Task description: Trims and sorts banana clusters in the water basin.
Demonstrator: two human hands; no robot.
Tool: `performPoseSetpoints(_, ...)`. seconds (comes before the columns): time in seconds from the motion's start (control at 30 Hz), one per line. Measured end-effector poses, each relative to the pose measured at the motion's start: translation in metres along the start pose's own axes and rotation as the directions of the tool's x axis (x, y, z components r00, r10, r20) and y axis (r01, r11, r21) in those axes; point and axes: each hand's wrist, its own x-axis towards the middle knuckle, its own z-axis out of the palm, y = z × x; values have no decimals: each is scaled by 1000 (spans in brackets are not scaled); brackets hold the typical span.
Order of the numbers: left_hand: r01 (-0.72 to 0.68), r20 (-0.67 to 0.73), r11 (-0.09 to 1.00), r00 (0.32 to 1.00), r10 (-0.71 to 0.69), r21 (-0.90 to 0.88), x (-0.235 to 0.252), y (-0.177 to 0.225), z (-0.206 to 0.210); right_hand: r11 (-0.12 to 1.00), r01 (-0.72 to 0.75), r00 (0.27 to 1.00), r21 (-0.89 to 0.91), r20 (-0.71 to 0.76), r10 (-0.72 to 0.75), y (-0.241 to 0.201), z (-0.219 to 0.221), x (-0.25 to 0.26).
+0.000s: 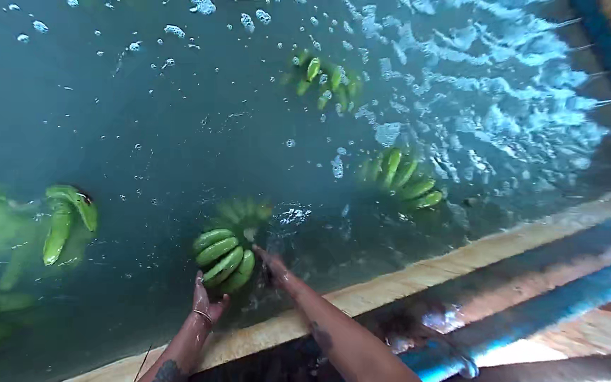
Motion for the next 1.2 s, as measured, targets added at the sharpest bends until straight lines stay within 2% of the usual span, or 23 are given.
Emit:
performPoseSetpoints(0.07, 69, 80, 997, 994, -72, 36, -5, -7, -9, 973, 210, 978, -100, 29, -208, -24, 17, 8)
performPoseSetpoints(0.13, -2, 23, 972, 1000, -3, 234, -6, 2, -24, 899, 369, 929, -236, 119, -350, -56, 23, 9)
performPoseSetpoints(0.17, -112, -46, 941, 990, 133, 318, -10, 12, -30, 873, 436, 897, -217, 184, -402, -65, 25, 8)
performPoseSetpoints(0.2, -260, -75, 884, 947, 311, 387, -14, 26, -31, 844, 492, 862, -216, 254, -438, -74, 27, 7)
performPoseSetpoints(0.23, -415, -47, 802, 877, 479, 429, -17, 44, -32, 795, 553, 821, -250, 324, -470, -84, 30, 4)
performPoseSetpoints(0.27, -538, 23, 708, 803, 595, 457, -22, 64, -34, 725, 608, 784, -324, 393, -481, -91, 35, -2)
performPoseSetpoints(0.33, -669, 160, 572, 705, 691, 474, -30, 107, -33, 506, 685, 727, -523, 538, -428, -100, 49, -15)
performPoseSetpoints(0.37, -689, 189, 560, 693, 696, 461, -31, 126, -29, 376, 710, 704, -596, 599, -380, -104, 57, -23)
performPoseSetpoints(0.43, -653, 192, 609, 737, 648, 450, -29, 155, -19, 124, 750, 655, -650, 702, -281, -109, 67, -41)
performPoseSetpoints(0.47, -625, 190, 633, 763, 618, 457, -28, 165, -14, 46, 771, 623, -635, 737, -260, -109, 66, -47)
performPoseSetpoints(0.5, -596, 203, 665, 793, 574, 450, -27, 172, -13, 35, 780, 609, -625, 746, -269, -109, 63, -52)
performPoseSetpoints(0.53, -567, 205, 705, 819, 536, 426, -27, 175, -15, 82, 774, 619, -628, 723, -306, -107, 56, -55)
performPoseSetpoints(0.57, -534, 170, 757, 843, 510, 377, -25, 172, -19, 176, 753, 648, -634, 667, -368, -103, 45, -56)
performPoseSetpoints(0.67, -442, 87, 877, 897, 433, 191, -7, 139, -51, 508, 621, 777, -597, 378, -504, -85, 5, -57)
performPoseSetpoints(0.7, -409, 83, 900, 912, 401, 152, 0, 127, -61, 583, 596, 794, -551, 299, -529, -77, -5, -56)
performPoseSetpoints(0.77, -330, 80, 937, 943, 322, 116, 0, 101, -68, 648, 587, 797, -485, 211, -565, -59, -16, -54)
performPoseSetpoints(0.87, -193, 153, 981, 970, 191, 2, -23, 73, -48, 671, 541, 819, -508, 137, -556, -55, -3, -49)
performPoseSetpoints(0.93, -148, 191, 984, 968, 165, -102, -41, 63, -24, 633, 479, 837, -609, 98, -539, -66, 15, -38)
performPoseSetpoints(1.03, -133, 131, 962, 977, 168, -238, -62, 63, 5, 522, 422, 828, -741, 81, -555, -96, 38, -32)
performPoseSetpoints(1.13, -112, 78, 952, 987, 139, -285, -69, 75, 18, 388, 465, 738, -796, 107, -666, -116, 58, -34)
performPoseSetpoints(1.17, -110, 60, 955, 989, 132, -277, -70, 78, 21, 379, 475, 734, -794, 120, -668, -117, 63, -38)
performPoseSetpoints(1.2, -112, 46, 955, 990, 130, -275, -71, 79, 22, 415, 468, 780, -781, 144, -609, -118, 66, -45)
